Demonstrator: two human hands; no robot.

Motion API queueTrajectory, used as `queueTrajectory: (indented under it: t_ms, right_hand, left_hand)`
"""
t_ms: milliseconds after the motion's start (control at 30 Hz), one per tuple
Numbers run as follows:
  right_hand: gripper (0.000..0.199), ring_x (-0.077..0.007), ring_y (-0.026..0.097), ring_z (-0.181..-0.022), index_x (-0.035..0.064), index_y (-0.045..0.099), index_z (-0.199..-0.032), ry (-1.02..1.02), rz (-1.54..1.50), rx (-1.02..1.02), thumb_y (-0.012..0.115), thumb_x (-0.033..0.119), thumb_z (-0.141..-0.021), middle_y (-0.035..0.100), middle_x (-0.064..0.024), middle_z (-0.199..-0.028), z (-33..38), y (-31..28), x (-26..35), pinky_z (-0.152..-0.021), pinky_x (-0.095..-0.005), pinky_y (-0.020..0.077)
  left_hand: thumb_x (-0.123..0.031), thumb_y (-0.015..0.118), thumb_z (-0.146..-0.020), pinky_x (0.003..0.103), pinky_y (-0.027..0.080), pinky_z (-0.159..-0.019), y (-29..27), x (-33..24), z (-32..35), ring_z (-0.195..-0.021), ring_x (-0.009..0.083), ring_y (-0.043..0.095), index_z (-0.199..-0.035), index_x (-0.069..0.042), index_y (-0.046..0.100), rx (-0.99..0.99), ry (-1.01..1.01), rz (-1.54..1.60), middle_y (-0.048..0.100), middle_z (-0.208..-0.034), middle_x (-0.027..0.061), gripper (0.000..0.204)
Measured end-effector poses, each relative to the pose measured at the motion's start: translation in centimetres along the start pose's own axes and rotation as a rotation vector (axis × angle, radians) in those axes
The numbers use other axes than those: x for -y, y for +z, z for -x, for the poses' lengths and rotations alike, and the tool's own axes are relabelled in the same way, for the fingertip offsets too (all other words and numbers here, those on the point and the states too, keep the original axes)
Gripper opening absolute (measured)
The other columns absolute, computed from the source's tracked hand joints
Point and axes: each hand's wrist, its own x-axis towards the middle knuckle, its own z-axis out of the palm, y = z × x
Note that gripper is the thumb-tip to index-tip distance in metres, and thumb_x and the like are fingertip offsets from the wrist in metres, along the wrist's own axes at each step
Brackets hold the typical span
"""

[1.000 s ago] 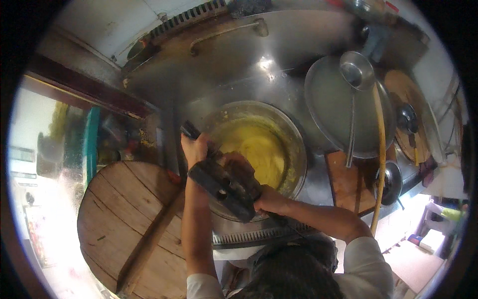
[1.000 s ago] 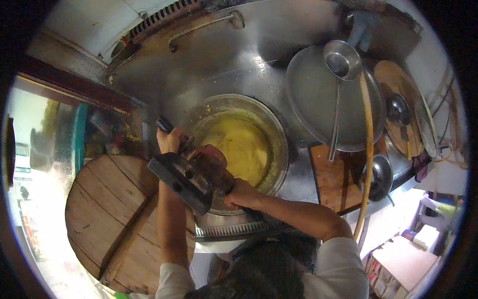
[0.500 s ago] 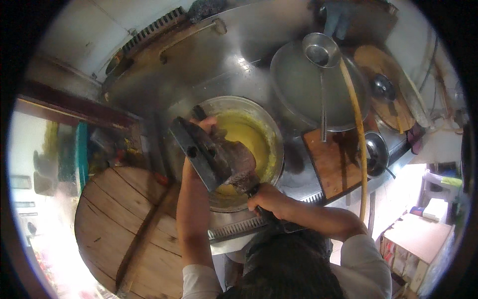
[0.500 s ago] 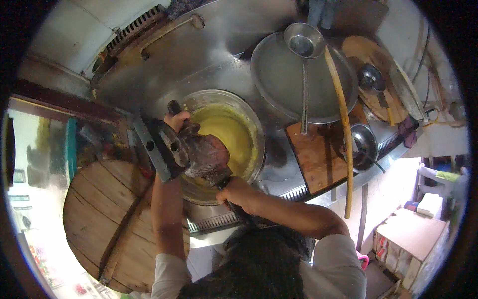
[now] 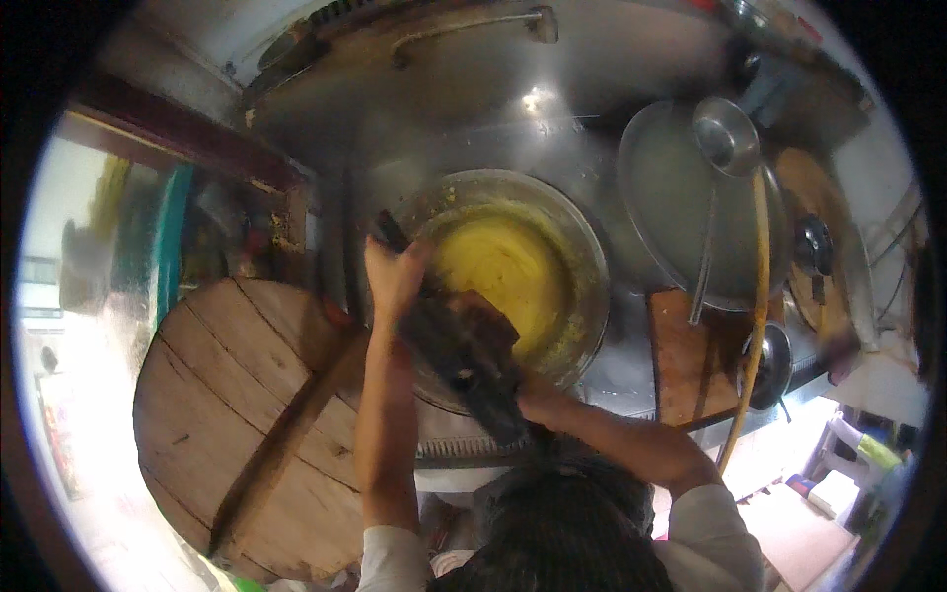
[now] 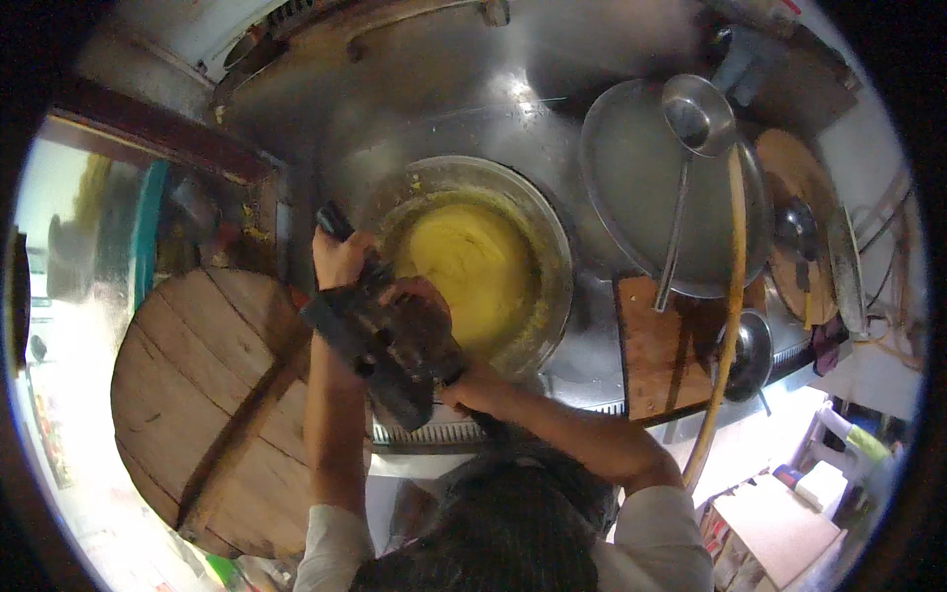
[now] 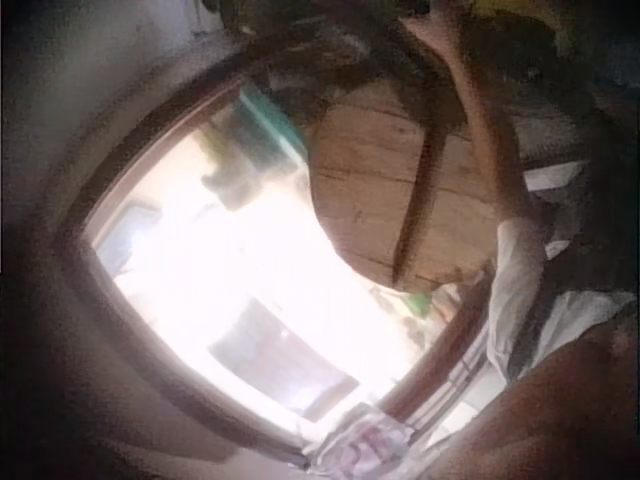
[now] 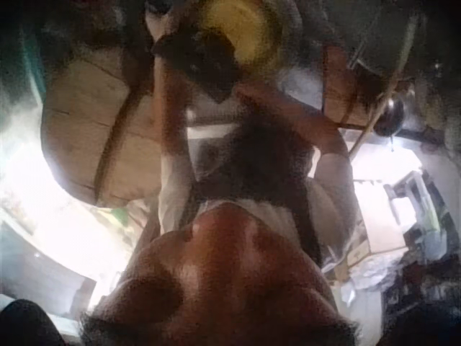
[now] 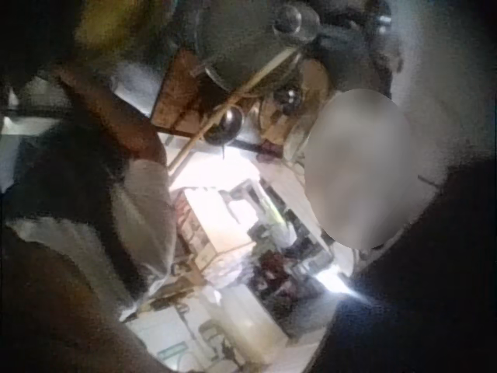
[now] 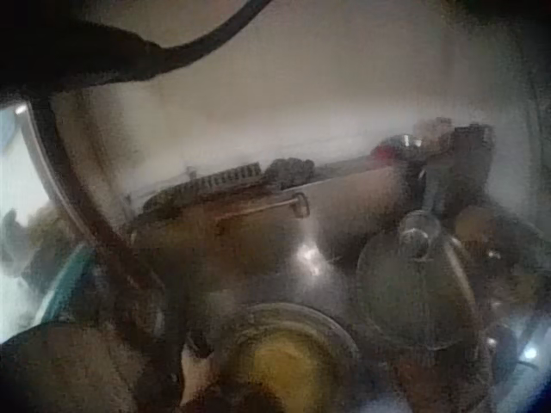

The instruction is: The person uses a handheld electric mixer to blend a yellow mixture in a large metal bowl. They hold the mixer with both hands, moving it around the bowl to ensure the contents are thoroughly combined. The person occasionally uses a wooden spatula to scrape the sides of the bowl and assist in the mixing process.

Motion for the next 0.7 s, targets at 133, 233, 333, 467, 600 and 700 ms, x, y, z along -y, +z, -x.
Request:
queueTrajectory:
  t_ms: [133,233,333,467,600,700]
  right_hand:
    - [0.018,-0.0151,0.057,-0.053,-0.0010,0.059,-0.073,0.055,0.236,0.057,0.065,0.011,-0.061,0.059,-0.0086,-0.060,-1.8,-1.2,2.2,-0.050,-0.0304,0.0452]
    - [0.017,-0.0144,0.055,-0.047,-0.0020,0.057,-0.068,-0.016,0.376,-0.066,0.064,0.012,-0.059,0.056,-0.0076,-0.053,-1.5,-1.9,2.4,-0.046,-0.0307,0.0439]
    - [0.017,-0.0149,0.053,-0.045,-0.0028,0.057,-0.066,-0.012,0.295,-0.138,0.065,0.011,-0.059,0.055,-0.0078,-0.051,0.3,-1.8,3.1,-0.044,-0.0313,0.0424]
    - [0.017,-0.0152,0.055,-0.050,-0.0031,0.059,-0.066,0.105,0.177,-0.177,0.065,0.011,-0.059,0.057,-0.0090,-0.055,3.8,-1.3,2.9,-0.046,-0.0316,0.0419]
    - [0.012,-0.0165,0.056,-0.054,-0.0022,0.060,-0.064,0.108,-0.135,-0.136,0.064,0.008,-0.061,0.059,-0.0104,-0.060,7.6,-0.9,4.1,-0.048,-0.0317,0.0410]
    - [0.007,-0.0169,0.055,-0.053,-0.0011,0.059,-0.063,0.102,-0.182,-0.088,0.063,0.004,-0.062,0.057,-0.0094,-0.059,8.8,-1.0,3.6,-0.047,-0.0323,0.0404]
  left_hand:
    - [-0.004,0.058,-0.067,0.029,0.044,-0.055,-1.3,1.6,-1.0,-0.062,0.0159,0.055,-0.091,0.001,0.053,-0.120,-0.112,0.057,0.057,-0.073,0.0055,0.025]
    - [-0.003,0.057,-0.066,0.030,0.044,-0.053,0.0,0.8,-1.3,-0.061,0.0169,0.055,-0.090,0.000,0.052,-0.053,-0.149,0.115,0.056,-0.071,0.0058,0.025]
    - [-0.004,0.058,-0.066,0.031,0.044,-0.050,1.6,0.9,-2.0,-0.058,0.0177,0.055,-0.088,0.000,0.053,0.040,-0.214,0.163,0.055,-0.071,0.0066,0.023]
    - [-0.006,0.058,-0.067,0.032,0.042,-0.046,4.2,-0.5,-1.1,-0.051,0.0179,0.054,-0.067,0.000,0.055,0.149,-0.306,0.226,0.055,-0.056,0.0070,0.007]
    - [-0.008,0.060,-0.066,0.035,0.046,-0.046,5.8,-1.7,-0.7,-0.054,0.0211,0.056,-0.080,0.002,0.055,0.267,-0.343,0.017,0.057,-0.065,0.0115,0.018]
    - [-0.008,0.061,-0.066,0.034,0.046,-0.045,7.4,-0.5,0.0,-0.053,0.0214,0.056,-0.079,0.002,0.056,0.264,-0.369,0.082,0.056,-0.063,0.0121,0.018]
